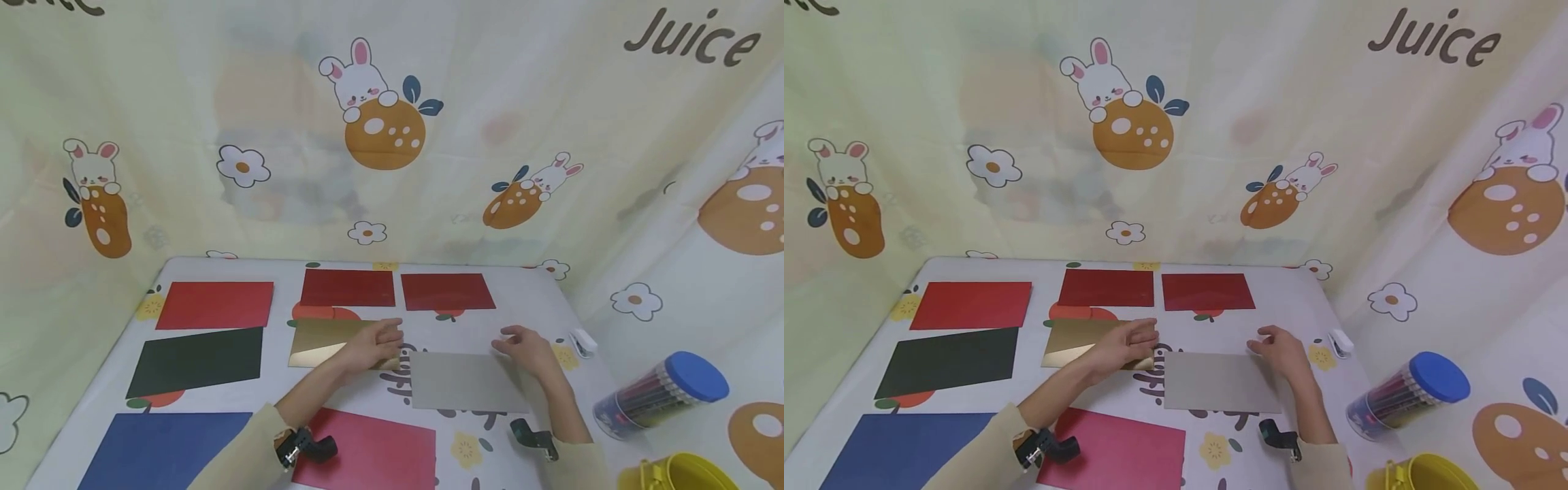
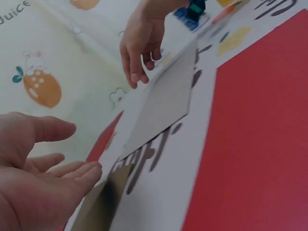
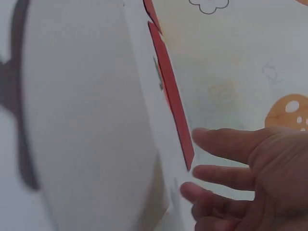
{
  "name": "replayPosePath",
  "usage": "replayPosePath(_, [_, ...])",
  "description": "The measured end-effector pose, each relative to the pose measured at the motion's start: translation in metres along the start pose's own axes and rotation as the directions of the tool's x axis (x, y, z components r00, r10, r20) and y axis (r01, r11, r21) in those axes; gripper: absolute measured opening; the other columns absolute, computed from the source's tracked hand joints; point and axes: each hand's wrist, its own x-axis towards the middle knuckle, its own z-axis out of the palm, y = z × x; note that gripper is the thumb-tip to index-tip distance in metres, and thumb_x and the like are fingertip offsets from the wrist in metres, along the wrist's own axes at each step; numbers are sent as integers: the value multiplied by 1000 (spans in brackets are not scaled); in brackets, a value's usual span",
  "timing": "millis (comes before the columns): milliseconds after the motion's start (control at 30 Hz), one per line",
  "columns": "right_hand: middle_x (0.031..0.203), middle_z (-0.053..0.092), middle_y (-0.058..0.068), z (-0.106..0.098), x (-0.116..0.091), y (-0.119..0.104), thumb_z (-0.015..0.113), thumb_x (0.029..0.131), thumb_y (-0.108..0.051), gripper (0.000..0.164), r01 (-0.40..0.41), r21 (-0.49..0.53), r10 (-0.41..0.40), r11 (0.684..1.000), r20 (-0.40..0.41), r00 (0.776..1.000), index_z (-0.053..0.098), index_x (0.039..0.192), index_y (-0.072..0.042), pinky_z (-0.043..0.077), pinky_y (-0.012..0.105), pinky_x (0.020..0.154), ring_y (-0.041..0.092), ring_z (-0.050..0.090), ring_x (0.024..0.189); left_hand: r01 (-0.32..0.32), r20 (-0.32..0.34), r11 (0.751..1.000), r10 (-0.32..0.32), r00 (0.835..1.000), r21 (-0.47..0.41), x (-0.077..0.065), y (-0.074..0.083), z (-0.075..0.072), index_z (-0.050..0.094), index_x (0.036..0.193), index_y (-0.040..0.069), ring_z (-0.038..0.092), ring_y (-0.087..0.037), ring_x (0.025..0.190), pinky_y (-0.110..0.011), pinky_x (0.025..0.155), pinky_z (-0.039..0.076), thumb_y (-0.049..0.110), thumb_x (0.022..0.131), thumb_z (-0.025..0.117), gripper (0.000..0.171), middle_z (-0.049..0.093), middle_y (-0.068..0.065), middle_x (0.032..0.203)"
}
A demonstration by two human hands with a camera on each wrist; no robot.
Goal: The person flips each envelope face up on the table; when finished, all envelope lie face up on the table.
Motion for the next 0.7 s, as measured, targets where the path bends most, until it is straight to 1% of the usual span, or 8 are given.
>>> replayPosePath(100, [128,60,30,2,-7,7,67,96,-35,59,-5,-19,5,1000,18,1000,53,138,3,54,54,89,41,61,110,8,19,1000,-8,1000,2,-6,-4,3,34,156,7,47,-33,140,-45,110,44,10,99,60,62,47,-20,152])
replayPosePath(167, [124,62,29,3,-11,10,67,96,-35,56,-11,-22,11,1000,15,1000,55,134,4,54,54,88,41,62,107,17,30,1000,-17,999,13,-8,-5,5,35,156,7,49,-33,137,-47,109,44,11,99,61,62,49,-20,150])
replayPosePath(267, [120,64,27,4,-16,14,67,95,-35,52,-42,-25,42,999,7,999,59,127,5,55,54,85,39,63,103,37,56,999,-38,998,23,-11,-4,7,35,156,7,53,-33,135,-50,111,42,14,99,62,64,51,-20,148])
replayPosePath(433, [114,66,25,4,-18,14,68,94,-34,49,-84,-32,84,996,-2,996,62,121,7,54,52,82,37,63,99,56,94,998,-56,994,11,-13,-2,10,32,156,4,51,-33,136,-50,112,40,13,98,63,66,50,-21,149])
replayPosePath(533, [110,67,25,4,-18,15,67,95,-33,49,-97,-30,96,995,-7,995,62,119,9,54,52,83,36,63,97,55,96,998,-54,994,-5,-13,-3,11,32,155,2,50,-34,136,-50,112,40,12,98,63,66,50,-22,149])
replayPosePath(700, [111,67,25,3,-21,17,65,95,-36,52,-124,-14,124,992,-19,992,63,120,9,54,53,83,37,64,97,54,85,998,-52,995,-22,-13,-6,15,31,155,2,50,-35,136,-51,113,39,12,98,63,66,50,-23,148])
